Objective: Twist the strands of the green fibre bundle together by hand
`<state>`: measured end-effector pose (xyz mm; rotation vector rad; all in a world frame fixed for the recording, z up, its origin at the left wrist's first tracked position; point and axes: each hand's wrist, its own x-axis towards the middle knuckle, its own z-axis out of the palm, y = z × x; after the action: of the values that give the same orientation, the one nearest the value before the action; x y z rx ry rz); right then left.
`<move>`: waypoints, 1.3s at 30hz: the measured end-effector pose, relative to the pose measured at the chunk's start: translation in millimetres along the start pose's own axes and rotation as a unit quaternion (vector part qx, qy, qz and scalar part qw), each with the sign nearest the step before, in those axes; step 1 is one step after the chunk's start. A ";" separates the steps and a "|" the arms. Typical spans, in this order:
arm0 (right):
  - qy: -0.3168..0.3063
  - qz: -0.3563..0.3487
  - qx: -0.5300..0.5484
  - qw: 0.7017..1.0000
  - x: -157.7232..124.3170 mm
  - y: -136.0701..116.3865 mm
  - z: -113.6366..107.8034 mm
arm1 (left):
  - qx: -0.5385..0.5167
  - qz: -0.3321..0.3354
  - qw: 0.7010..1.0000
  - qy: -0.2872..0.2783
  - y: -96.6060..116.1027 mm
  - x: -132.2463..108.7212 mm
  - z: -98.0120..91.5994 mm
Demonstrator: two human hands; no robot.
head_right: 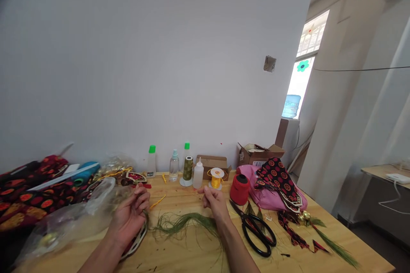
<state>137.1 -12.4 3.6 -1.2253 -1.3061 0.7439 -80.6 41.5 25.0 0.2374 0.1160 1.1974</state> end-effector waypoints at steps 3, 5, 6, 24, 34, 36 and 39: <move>0.017 -0.021 -0.069 0.997 -1.0 4.1 0.4 | -0.002 -0.005 1.000 -0.006 -0.6 -0.6 -0.4; -0.003 -0.036 -0.112 0.993 -5.5 6.5 1.4 | 0.000 -0.016 1.000 -0.009 -2.5 -1.1 0.0; -0.016 -0.042 -0.130 0.990 -7.7 7.4 1.4 | 0.002 -0.022 1.000 -0.011 -3.7 -1.4 0.3; -0.124 -0.056 -0.256 0.957 -16.7 2.9 -9.7 | 0.045 -0.079 0.996 0.003 -22.0 -7.1 6.2; -0.097 -0.032 -0.253 0.962 -15.9 -6.9 -24.7 | 0.077 -0.146 0.983 0.081 -40.7 -6.4 -0.4; -0.109 -0.026 -0.245 0.963 -18.1 -5.3 -20.9 | 0.103 -0.170 0.975 0.098 -45.4 -5.2 -4.8; -0.121 -0.018 -0.222 0.967 -18.8 -2.7 -17.0 | 0.144 -0.200 0.963 0.107 -49.6 -3.1 -10.9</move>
<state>149.4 -34.8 3.2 -1.4925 -1.7588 0.6040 -39.0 22.8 2.3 0.3215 0.5070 0.7954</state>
